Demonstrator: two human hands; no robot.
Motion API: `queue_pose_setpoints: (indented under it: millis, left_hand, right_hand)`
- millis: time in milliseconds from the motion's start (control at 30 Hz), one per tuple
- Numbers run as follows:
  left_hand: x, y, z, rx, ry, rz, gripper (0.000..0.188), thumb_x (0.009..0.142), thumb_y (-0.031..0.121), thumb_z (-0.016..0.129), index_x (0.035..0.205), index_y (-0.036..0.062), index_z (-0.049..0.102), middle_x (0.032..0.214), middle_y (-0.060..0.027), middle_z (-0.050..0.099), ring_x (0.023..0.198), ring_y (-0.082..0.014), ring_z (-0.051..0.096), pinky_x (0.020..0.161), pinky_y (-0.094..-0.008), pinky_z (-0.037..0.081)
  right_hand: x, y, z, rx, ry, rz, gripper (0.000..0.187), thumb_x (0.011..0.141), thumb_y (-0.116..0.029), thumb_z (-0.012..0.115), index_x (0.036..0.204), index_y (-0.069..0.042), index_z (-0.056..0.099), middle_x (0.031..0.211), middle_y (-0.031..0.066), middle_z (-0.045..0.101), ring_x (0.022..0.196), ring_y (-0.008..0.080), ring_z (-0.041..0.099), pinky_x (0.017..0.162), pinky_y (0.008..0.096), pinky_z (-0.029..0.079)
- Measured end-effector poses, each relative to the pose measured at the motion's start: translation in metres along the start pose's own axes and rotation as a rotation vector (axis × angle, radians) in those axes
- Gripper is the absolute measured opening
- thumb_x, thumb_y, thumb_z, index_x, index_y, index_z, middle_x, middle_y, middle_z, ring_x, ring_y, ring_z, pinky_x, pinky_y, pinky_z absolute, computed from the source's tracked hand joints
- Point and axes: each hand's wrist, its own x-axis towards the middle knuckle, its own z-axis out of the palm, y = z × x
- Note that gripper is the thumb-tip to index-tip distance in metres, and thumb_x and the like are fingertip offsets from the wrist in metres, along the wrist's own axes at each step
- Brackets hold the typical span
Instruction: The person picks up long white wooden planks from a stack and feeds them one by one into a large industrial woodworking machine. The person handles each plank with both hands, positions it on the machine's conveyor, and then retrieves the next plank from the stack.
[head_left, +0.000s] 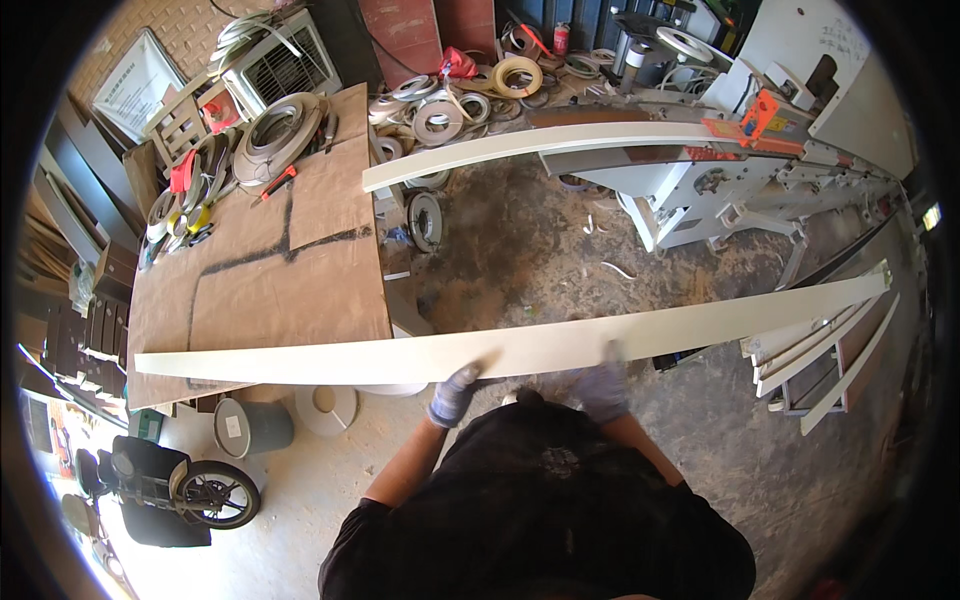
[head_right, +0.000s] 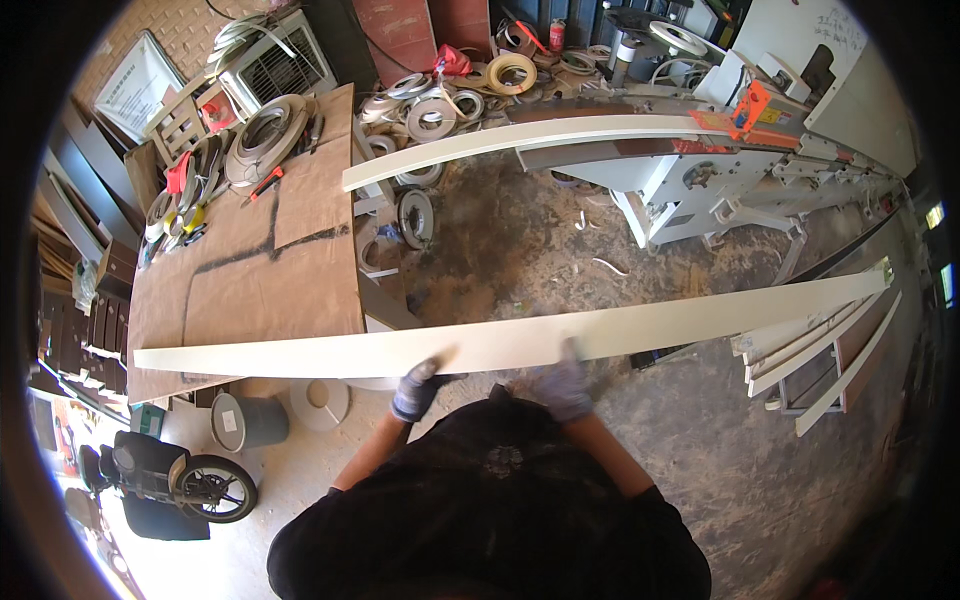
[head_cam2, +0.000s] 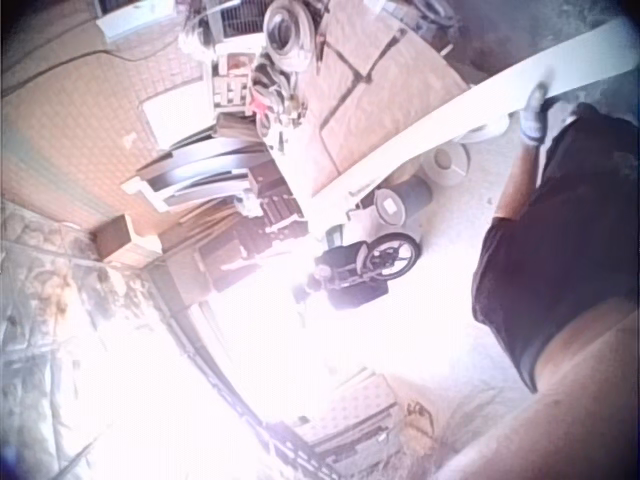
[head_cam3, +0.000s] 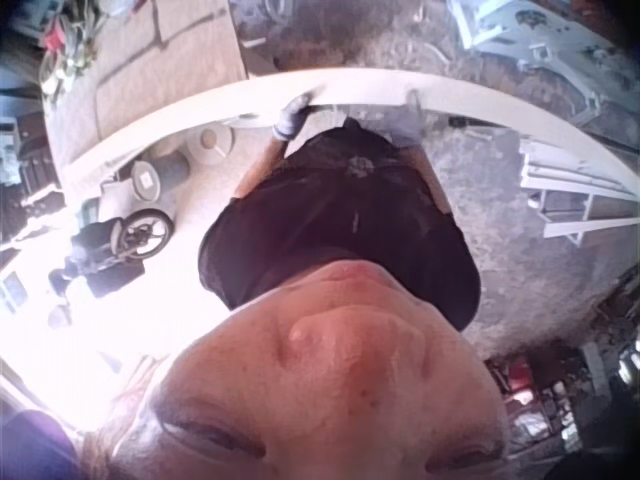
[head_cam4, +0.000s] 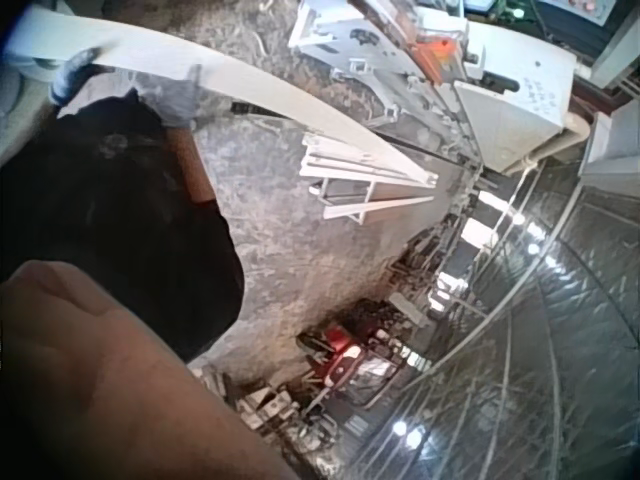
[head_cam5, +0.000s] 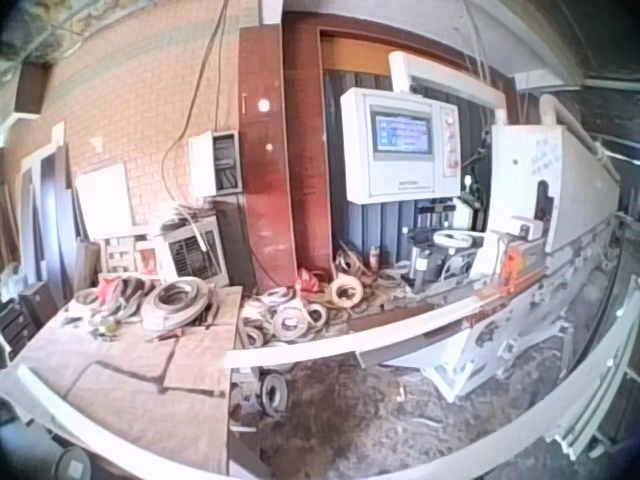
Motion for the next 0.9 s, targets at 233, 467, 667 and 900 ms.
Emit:
queue_pose_setpoints:
  millis: [233,467,667,900]
  left_hand:
    - [0.001,0.050,-0.080,-0.189,0.383,0.176,0.057,0.081,0.042,0.065,0.118,-0.0010,0.055,0.111,-0.0151,0.063,0.099,-0.0301,0.064,0.083,-0.0424,0.055]
    - [-0.010,0.094,-0.132,-0.454,0.777,0.211,0.048,0.085,0.059,0.057,0.099,0.0131,0.061,0.075,-0.0002,0.064,0.060,-0.0110,0.056,0.054,-0.0285,0.053]
    - [-0.003,0.077,-0.104,0.960,0.600,-0.118,0.038,0.091,0.045,0.054,0.109,0.0134,0.063,0.085,-0.0037,0.068,0.065,-0.0219,0.062,0.065,-0.0376,0.054]
    - [0.038,0.096,-0.107,1.633,0.888,0.498,0.050,0.075,0.036,0.071,0.119,0.0130,0.061,0.133,-0.0137,0.051,0.122,-0.0335,0.047,0.102,-0.0430,0.038]
  right_hand:
    - [0.043,-0.176,-0.110,0.189,-0.007,-0.595,0.048,0.094,-0.047,0.048,0.122,-0.008,0.050,0.115,0.0102,0.057,0.111,0.0277,0.052,0.103,0.0519,0.036]
    - [0.053,-0.221,-0.139,0.047,0.222,-0.328,0.060,0.082,-0.053,0.065,0.119,-0.007,0.056,0.116,0.0126,0.061,0.112,0.0323,0.056,0.097,0.0531,0.045]
    - [0.098,-0.122,-0.082,0.115,0.272,-0.012,0.055,0.084,-0.044,0.067,0.124,-0.009,0.052,0.127,0.0115,0.054,0.118,0.0304,0.051,0.100,0.0507,0.043]
    - [0.155,-0.011,0.023,0.063,0.096,0.425,0.047,0.090,-0.048,0.055,0.124,-0.015,0.051,0.130,0.0084,0.051,0.125,0.0296,0.046,0.095,0.0551,0.048]
